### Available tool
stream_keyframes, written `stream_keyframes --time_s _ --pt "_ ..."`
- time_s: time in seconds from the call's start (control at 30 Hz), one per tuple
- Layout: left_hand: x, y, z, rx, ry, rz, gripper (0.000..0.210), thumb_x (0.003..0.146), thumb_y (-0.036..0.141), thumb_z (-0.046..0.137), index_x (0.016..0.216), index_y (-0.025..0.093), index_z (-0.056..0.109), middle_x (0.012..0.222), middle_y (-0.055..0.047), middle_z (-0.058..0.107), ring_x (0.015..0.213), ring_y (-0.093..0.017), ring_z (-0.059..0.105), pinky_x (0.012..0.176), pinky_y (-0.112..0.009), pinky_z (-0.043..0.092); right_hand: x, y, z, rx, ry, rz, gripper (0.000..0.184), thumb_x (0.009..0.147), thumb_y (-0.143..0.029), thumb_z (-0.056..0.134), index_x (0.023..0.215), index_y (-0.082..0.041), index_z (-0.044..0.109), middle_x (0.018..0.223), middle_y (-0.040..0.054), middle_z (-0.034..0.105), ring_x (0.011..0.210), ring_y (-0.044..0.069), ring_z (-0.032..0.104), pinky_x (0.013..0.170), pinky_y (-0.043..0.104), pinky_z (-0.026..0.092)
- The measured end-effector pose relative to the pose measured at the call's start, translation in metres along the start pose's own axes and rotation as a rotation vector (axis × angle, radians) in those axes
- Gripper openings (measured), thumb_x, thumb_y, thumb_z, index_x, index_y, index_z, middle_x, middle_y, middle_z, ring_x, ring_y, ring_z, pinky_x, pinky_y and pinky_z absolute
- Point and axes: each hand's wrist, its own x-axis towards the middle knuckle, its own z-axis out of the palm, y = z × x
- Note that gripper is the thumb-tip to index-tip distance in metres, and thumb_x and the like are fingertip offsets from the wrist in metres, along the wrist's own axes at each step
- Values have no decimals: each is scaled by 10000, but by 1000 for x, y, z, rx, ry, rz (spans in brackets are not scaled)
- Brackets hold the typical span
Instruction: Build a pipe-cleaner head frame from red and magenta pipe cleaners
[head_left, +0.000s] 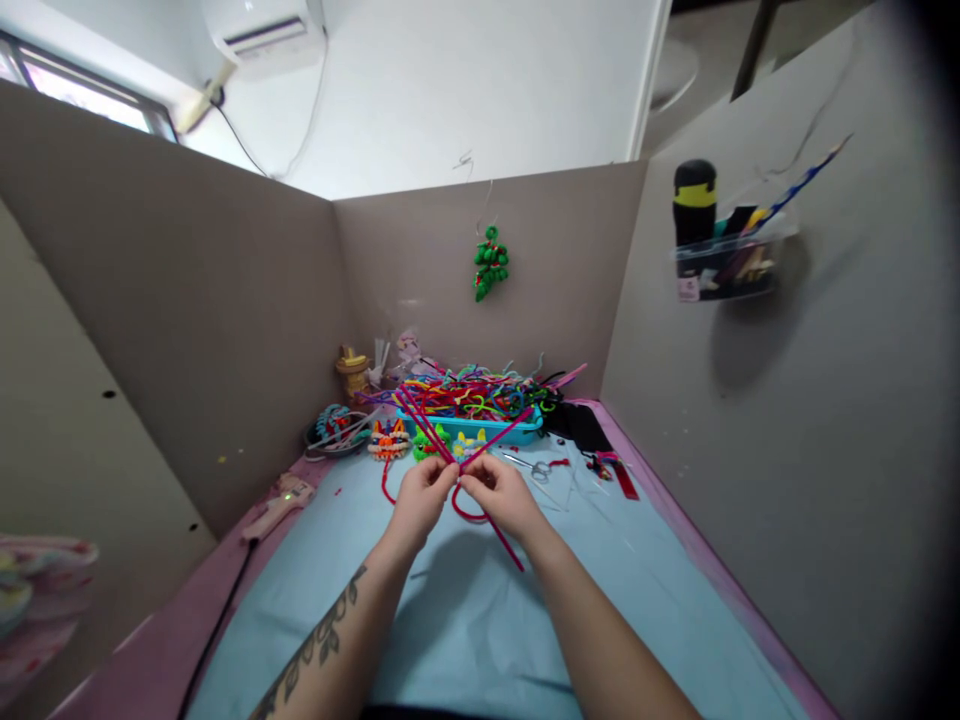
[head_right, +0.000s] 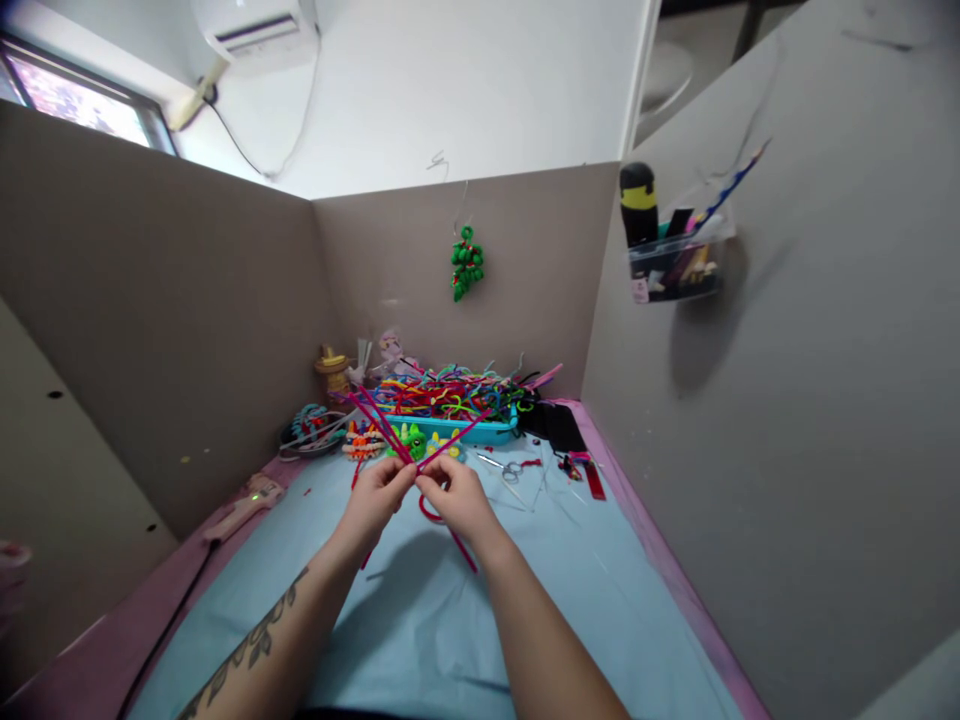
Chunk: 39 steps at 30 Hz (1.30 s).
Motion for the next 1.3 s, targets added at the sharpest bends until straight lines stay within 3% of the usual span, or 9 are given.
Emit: stream_keyframes --time_s 0.23,0.37,0.47,0.57,0.67,0.77,0.93,1.1,1.3 --pt "-2 -1 0 -50 -3 11 322 734 434 605 592 168 492 462 65 410 419 -65 336 403 -185 254 3 8 6 33 175 74 132 686 -270 609 625 -171 548 576 -27 536 561 122 473 547 238 371" --pt "1 4 -2 -136 168 -11 318 711 459 613 627 168 514 531 44 477 474 -83 438 424 -175 348 6 12 -5 203 459 115 144 698 -308 600 674 -178 541 572 -46 496 537 112 443 526 233 364" --pt "5 8 -6 -189 289 -26 311 695 460 627 657 163 541 611 25 529 566 -100 510 473 -177 414 5 7 -13 338 612 41 180 718 -350 608 733 -185 538 610 -49 496 542 103 439 537 228 375" --pt "5 9 -5 -209 257 -38 320 679 462 649 658 154 568 608 23 540 589 -105 528 504 -183 444 0 -4 -6 304 408 -13 165 701 -322 640 727 -176 567 647 -31 535 585 109 469 572 229 390" --pt "1 7 3 -246 159 -54 324 655 462 677 663 148 596 589 30 544 571 -99 527 521 -191 454 -4 -10 9 248 227 46 149 704 -299 632 671 -167 572 600 -26 542 568 115 481 560 232 393" --pt "-4 5 12 -255 113 -72 319 636 452 696 675 145 618 597 27 563 559 -99 526 517 -198 453 -5 -10 18 234 247 71 132 717 -284 605 667 -168 568 598 -20 564 575 125 510 572 239 412" --pt "-4 0 16 -279 131 -75 317 644 435 698 713 134 626 625 10 581 577 -110 538 530 -211 460 -6 -8 18 88 275 69 103 722 -261 568 666 -175 579 622 -1 598 603 145 549 586 247 431" --pt "-1 -7 15 -325 140 -50 277 663 399 688 705 135 615 636 6 589 613 -121 549 596 -233 466 -8 -3 21 -109 279 4 127 742 -231 511 635 -194 570 592 -10 584 564 137 521 570 245 407" --pt "-3 -10 14 -207 112 10 274 690 406 664 662 136 625 608 7 595 597 -119 536 578 -218 422 -10 1 23 -298 297 -69 164 767 -235 497 619 -200 559 631 3 575 625 147 514 597 250 390"
